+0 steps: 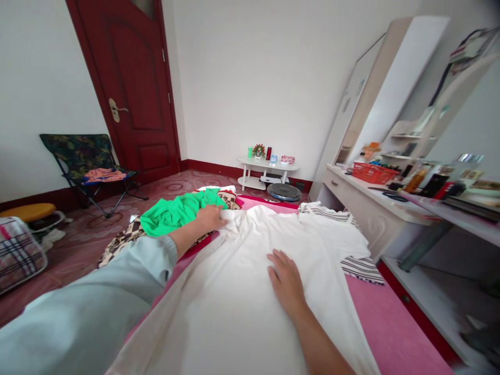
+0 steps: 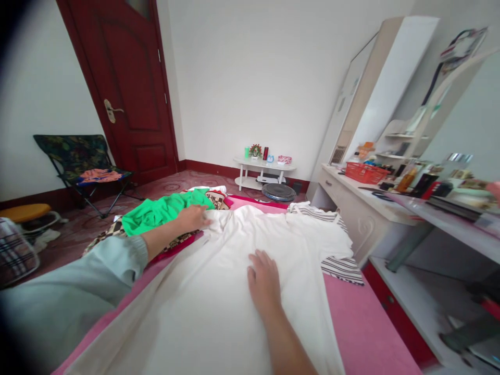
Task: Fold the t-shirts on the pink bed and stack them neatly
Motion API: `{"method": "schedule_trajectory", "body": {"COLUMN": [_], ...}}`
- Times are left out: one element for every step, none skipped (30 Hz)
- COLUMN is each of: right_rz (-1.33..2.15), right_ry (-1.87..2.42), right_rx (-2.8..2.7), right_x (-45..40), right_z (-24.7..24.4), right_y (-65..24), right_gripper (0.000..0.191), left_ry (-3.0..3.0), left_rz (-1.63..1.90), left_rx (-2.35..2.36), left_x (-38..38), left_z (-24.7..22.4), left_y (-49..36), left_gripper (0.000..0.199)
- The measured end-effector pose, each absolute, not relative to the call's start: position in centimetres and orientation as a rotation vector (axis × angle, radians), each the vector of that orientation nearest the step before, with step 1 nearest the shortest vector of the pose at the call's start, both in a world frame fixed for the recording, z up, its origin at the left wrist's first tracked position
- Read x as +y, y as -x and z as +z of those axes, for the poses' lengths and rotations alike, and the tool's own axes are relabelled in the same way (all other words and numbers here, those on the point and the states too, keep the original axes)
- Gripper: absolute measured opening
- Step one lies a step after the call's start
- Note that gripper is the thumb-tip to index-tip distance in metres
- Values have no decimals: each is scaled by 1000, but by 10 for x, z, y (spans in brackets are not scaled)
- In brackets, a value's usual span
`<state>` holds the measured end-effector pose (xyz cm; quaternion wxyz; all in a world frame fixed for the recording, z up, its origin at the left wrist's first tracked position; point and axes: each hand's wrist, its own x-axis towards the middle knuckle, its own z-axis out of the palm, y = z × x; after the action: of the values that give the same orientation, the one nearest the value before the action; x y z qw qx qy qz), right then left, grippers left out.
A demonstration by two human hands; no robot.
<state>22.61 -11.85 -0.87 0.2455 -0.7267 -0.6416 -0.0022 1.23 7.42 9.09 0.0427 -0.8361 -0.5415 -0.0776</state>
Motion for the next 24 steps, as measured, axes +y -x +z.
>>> {"method": "schedule_trajectory", "body": {"right_rz": [-2, 2, 6, 9, 9, 8, 4, 2, 1, 2, 4, 6, 10, 13, 17, 20, 23, 22, 20, 18, 18, 18, 17, 14], "right_ry": [1981, 1979, 1979, 1978, 1977, 1974, 1971, 1967, 1965, 1964, 1965, 1966, 1967, 1966, 1966, 1964, 1961, 1956, 1948, 1939, 1931, 1924, 1915, 1906], "right_rx": [-1746, -1744, -1741, -1740, -1740, -1741, -1742, -1744, -1743, -1740, -1734, -1729, -1725, -1722, -1719, -1717, -1716, -1714, -1712, -1709, -1702, -1693, -1681, -1665], "right_x": [-118, -118, -117, -117, -117, -116, -116, -116, -116, -116, -117, -117, -117, -118, -118, -118, -118, -118, -118, -117, -117, -116, -116, -115], "right_z": [-9, -9, -10, -10, -10, -10, -9, -9, -9, -8, -8, -8, -7, -7, -7, -7, -6, -6, -6, -6, -6, -7, -8, -9], "right_y": [-226, -227, -227, -227, -228, -228, -228, -228, -228, -227, -227, -227, -227, -227, -226, -226, -226, -226, -226, -227, -227, -227, -228, -229], "right_gripper": [38, 38, 38, 38, 38, 38, 38, 38, 38, 38, 38, 38, 38, 38, 38, 38, 38, 38, 38, 37, 37, 37, 36, 36], "left_ry": [2556, 2551, 2541, 2523, 2496, 2460, 2419, 2378, 2341, 2313, 2297, 2296, 2308, 2331, 2358, 2406, 2485, 2587, 2723, 2865, 2979, 3053, 3095, 3119], "left_rz": [-229, -226, -232, -250, -281, -323, -370, -419, -466, -511, -553, -593, -628, -658, -684, -700, -705, -690, -648, -583, -472, -353, -218, -125], "left_rx": [-1671, -1686, -1703, -1721, -1741, -1765, -1790, -1813, -1830, -1838, -1834, -1816, -1787, -1747, -1705, -1643, -1548, -1420, -1235, -1001, -769, -556, -364, -207], "left_x": [78, 82, 86, 92, 99, 106, 114, 123, 131, 138, 143, 147, 148, 146, 140, 132, 120, 104, 86, 65, 42, 19, -3, -24], "left_z": [88, 88, 89, 94, 100, 107, 116, 126, 135, 143, 150, 156, 159, 160, 160, 157, 153, 146, 139, 130, 121, 111, 101, 92], "left_y": [-18, -21, -24, -24, -24, -22, -19, -15, -11, -7, -4, -2, -1, -1, -2, -3, -5, -6, -7, -6, -5, -2, 1, 5], "left_gripper": [46, 39, 31, 26, 24, 26, 28, 31, 33, 34, 35, 34, 34, 34, 33, 33, 33, 33, 32, 31, 32, 33, 31, 27]}}
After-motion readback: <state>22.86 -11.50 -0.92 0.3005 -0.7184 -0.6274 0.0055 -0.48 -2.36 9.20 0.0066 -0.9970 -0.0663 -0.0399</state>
